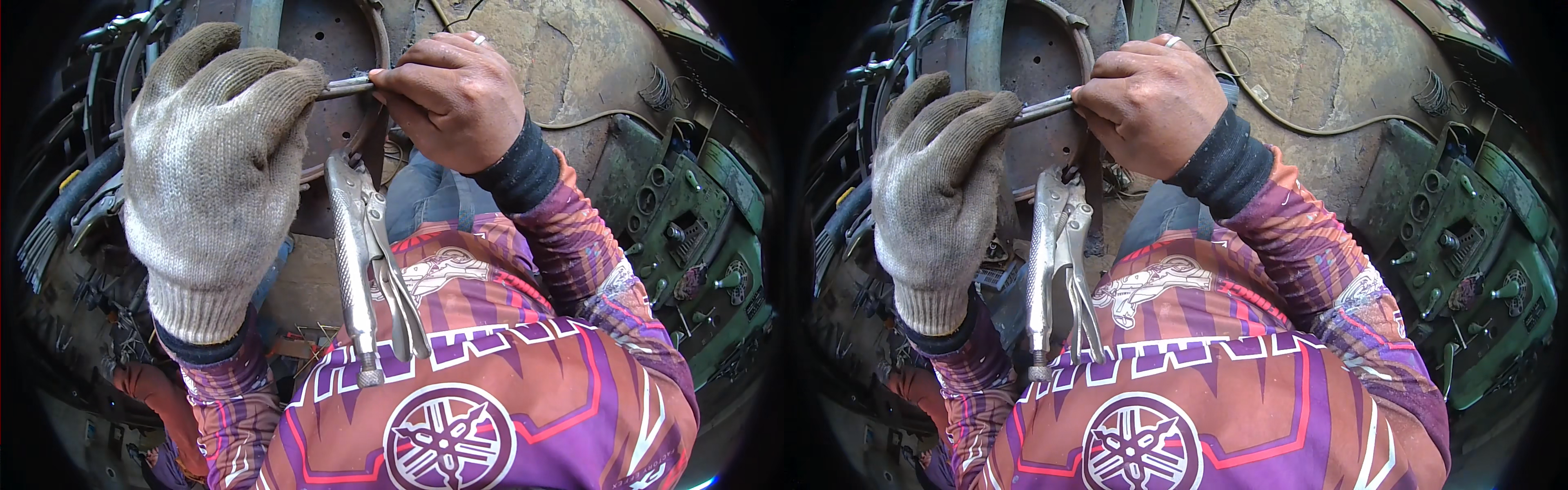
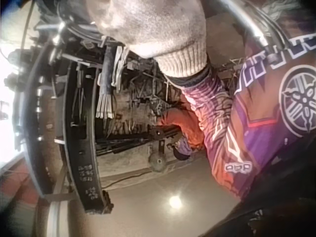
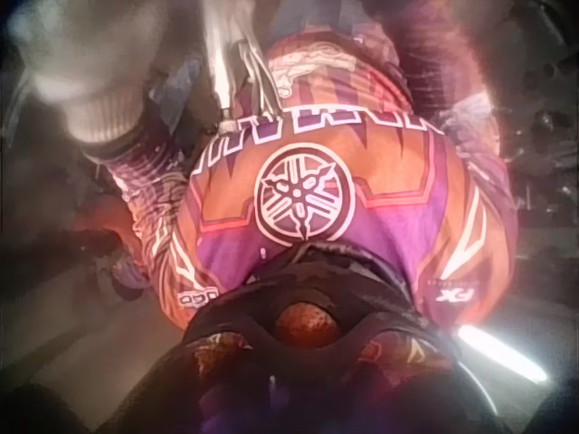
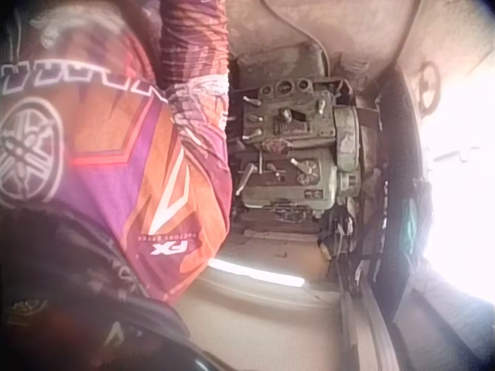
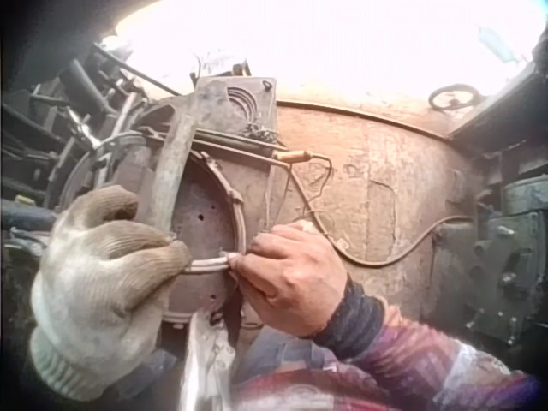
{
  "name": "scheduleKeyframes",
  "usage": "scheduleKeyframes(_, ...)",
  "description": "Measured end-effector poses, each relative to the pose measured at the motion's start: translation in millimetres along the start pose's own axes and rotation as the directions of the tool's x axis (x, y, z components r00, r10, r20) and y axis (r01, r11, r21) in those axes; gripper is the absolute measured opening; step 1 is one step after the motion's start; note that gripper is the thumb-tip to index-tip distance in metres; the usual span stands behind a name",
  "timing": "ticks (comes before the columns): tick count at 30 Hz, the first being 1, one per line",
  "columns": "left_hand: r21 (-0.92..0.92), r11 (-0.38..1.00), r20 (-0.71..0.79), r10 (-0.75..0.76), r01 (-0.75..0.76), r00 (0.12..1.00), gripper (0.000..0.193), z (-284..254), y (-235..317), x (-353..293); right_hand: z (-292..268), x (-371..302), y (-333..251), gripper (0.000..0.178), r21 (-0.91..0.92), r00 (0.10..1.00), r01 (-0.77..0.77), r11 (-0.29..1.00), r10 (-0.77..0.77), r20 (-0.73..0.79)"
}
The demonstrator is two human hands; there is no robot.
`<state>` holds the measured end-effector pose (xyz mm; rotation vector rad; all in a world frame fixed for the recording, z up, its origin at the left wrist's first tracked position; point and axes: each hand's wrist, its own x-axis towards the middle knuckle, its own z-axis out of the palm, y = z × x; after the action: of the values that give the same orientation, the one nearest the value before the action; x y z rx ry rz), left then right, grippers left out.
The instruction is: The person welds metal components using a welding electrode, retrieves a metal rod, aligns and bends it against the metal frame, and clamps it using locking pliers before welding it in place.
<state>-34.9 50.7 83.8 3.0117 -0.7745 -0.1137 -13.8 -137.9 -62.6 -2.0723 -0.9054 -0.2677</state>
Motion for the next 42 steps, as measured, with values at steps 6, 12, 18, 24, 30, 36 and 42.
scheduleKeyframes(6, 0.016, 1.000, 0.022, 0.006, -0.007, 1.000, 0.025, -1.5, 3.6, 2.9, -7.5, -18.3, 8.8, 0.033, 0.294, 0.969, -0.243, 0.924, 0.243, 0.038)
scheduleKeyframes(12, 0.022, 1.000, 0.037, 0.014, -0.015, 0.999, 0.023, -2.6, 6.0, 6.1, -16.0, -70.6, 42.7, 0.029, 0.360, 0.763, -0.579, 0.732, 0.642, -0.078)
scheduleKeyframes(18, 0.055, 0.998, 0.024, 0.022, -0.024, 0.999, 0.022, -6.2, 7.9, 5.1, -11.3, -130.3, 59.9, 0.027, 0.326, 0.648, -0.727, 0.604, 0.760, 0.037)
scheduleKeyframes(24, 0.079, 0.997, -0.004, 0.016, -0.015, 1.000, 0.024, -5.4, 7.8, 6.1, 4.1, -167.1, 64.0, 0.028, 0.272, 0.492, -0.859, 0.433, 0.845, 0.210)
scheduleKeyframes(30, -0.005, 1.000, -0.108, 0.010, -0.011, 0.994, 0.020, 1.8, 4.9, 3.0, 3.5, -178.6, 68.6, 0.028, 0.140, 0.521, -0.854, 0.502, 0.821, 0.234)
scheduleKeyframes(36, -0.088, 0.995, -0.231, -0.058, 0.039, 0.971, 0.003, 12.4, -14.2, -7.1, -4.5, -95.5, 63.9, 0.021, 0.299, 0.664, -0.704, 0.644, 0.746, -0.045)
scheduleKeyframes(42, -0.015, 0.996, -0.223, -0.088, 0.086, 0.971, 0.006, 28.2, -24.0, -20.5, -8.7, 67.8, 44.2, 0.021, 0.475, 0.859, -0.345, 0.810, 0.476, -0.188)
